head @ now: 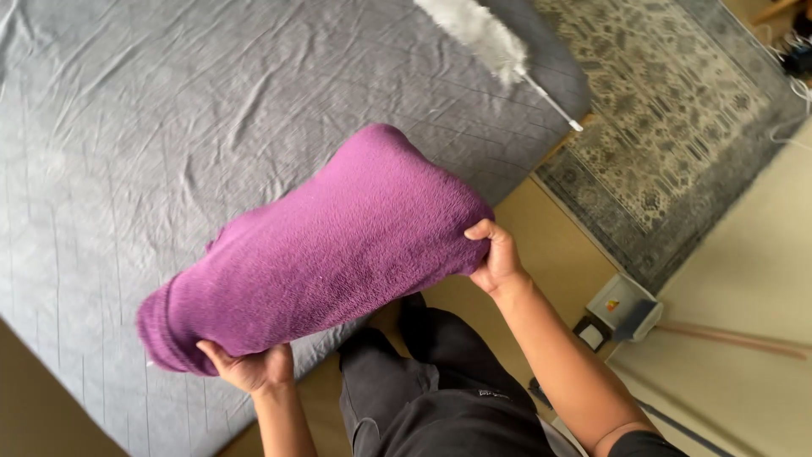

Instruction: The person folds a purple towel on a bed, smoothing and aligning the edges before rolling it into a compact bundle. After placing the folded towel on a stack of linens, the person uses a feather duster to clean the surface of the bed.

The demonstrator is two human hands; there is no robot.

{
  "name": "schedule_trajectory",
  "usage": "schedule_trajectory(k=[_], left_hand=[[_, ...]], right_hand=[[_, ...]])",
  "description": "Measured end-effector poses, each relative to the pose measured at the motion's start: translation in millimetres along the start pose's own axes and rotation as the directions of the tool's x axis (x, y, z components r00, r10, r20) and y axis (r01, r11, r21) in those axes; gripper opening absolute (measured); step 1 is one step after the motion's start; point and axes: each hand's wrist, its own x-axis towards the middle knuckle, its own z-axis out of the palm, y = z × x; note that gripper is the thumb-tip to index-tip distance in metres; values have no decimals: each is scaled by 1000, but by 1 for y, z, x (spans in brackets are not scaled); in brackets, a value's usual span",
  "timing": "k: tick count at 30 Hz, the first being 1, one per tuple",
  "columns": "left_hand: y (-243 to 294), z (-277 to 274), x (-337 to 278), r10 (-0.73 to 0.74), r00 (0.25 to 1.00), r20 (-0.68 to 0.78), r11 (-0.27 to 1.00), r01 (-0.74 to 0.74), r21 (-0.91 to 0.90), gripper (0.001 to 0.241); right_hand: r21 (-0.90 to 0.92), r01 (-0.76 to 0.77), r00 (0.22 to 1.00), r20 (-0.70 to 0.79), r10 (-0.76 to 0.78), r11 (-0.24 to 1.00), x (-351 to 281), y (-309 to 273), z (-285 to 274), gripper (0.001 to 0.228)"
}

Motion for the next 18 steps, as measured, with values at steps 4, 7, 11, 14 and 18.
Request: schedule_trajectory(k=[4, 7, 11, 14, 18], left_hand=[[1, 60, 21, 10, 987, 161, 1000, -5, -30, 91], [-4, 84, 49, 10, 982, 187, 997, 6, -80, 91], [-11, 103, 111, -47, 988, 145, 986, 69, -152, 95], [-6, 118, 135, -36, 970, 240, 936, 117, -333, 102], [2, 127, 122, 72, 930, 362, 877, 113, -467, 119]], right_hand=[[-4, 150, 988, 23, -150, 989, -8, -48, 17, 74], [-68, 229, 973, 51, -226, 971, 9, -74, 29, 79], [-170, 282, 958, 2, -286, 944, 62, -105, 53, 82], [-126, 354, 935, 77, -347, 927, 86, -115, 60, 81], [-29, 407, 894, 218, -391, 913, 88, -120, 69, 82]])
